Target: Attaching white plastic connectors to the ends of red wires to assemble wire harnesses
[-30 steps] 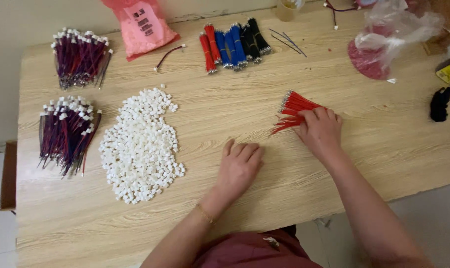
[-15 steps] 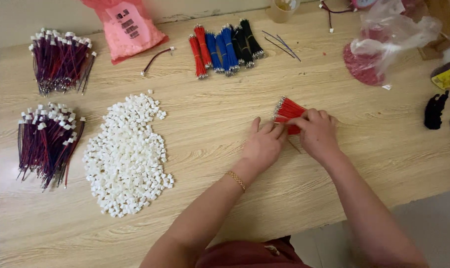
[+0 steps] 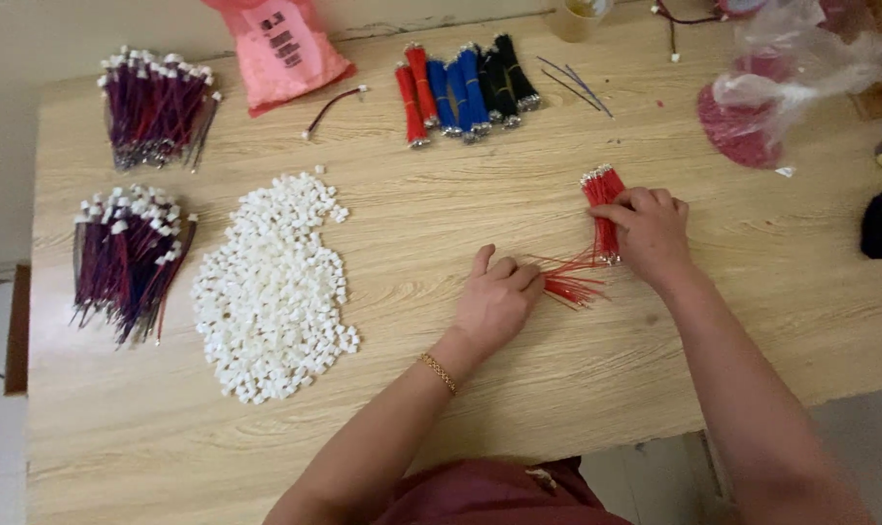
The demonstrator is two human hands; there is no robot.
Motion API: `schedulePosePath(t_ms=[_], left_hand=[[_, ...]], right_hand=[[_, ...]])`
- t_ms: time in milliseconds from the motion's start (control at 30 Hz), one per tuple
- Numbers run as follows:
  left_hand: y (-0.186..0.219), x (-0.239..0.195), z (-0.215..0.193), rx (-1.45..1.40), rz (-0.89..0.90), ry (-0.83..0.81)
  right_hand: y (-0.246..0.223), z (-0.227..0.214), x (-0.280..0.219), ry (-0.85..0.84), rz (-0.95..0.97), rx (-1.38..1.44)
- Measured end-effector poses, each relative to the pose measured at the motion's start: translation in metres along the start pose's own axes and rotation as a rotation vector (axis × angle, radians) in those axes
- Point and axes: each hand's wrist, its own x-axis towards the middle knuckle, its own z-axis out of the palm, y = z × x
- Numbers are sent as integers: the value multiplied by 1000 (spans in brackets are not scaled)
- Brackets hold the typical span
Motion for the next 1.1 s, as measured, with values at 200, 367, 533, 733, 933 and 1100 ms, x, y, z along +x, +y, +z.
schedulePosePath(t_ms=[200, 367, 533, 733, 933, 1100], left_hand=[[-4, -1, -17, -13, -19, -52], [6, 34, -56, 62, -46, -451], [-11, 9, 9, 1, 19, -230], [-19, -6, -29, -23, 39, -8], [-42, -45, -58, -1, -124, 54], [-50, -65, -45, 137, -282, 96]], right_hand=[[-20, -1, -9, 58, 58, -14], [-64, -54, -1, -147, 342, 185], [-24, -5, 7, -180, 256, 93], [2, 8, 14, 84, 93, -27], [-68, -32, 18, 360, -218, -52], [-167, -8, 3, -98, -463, 13]])
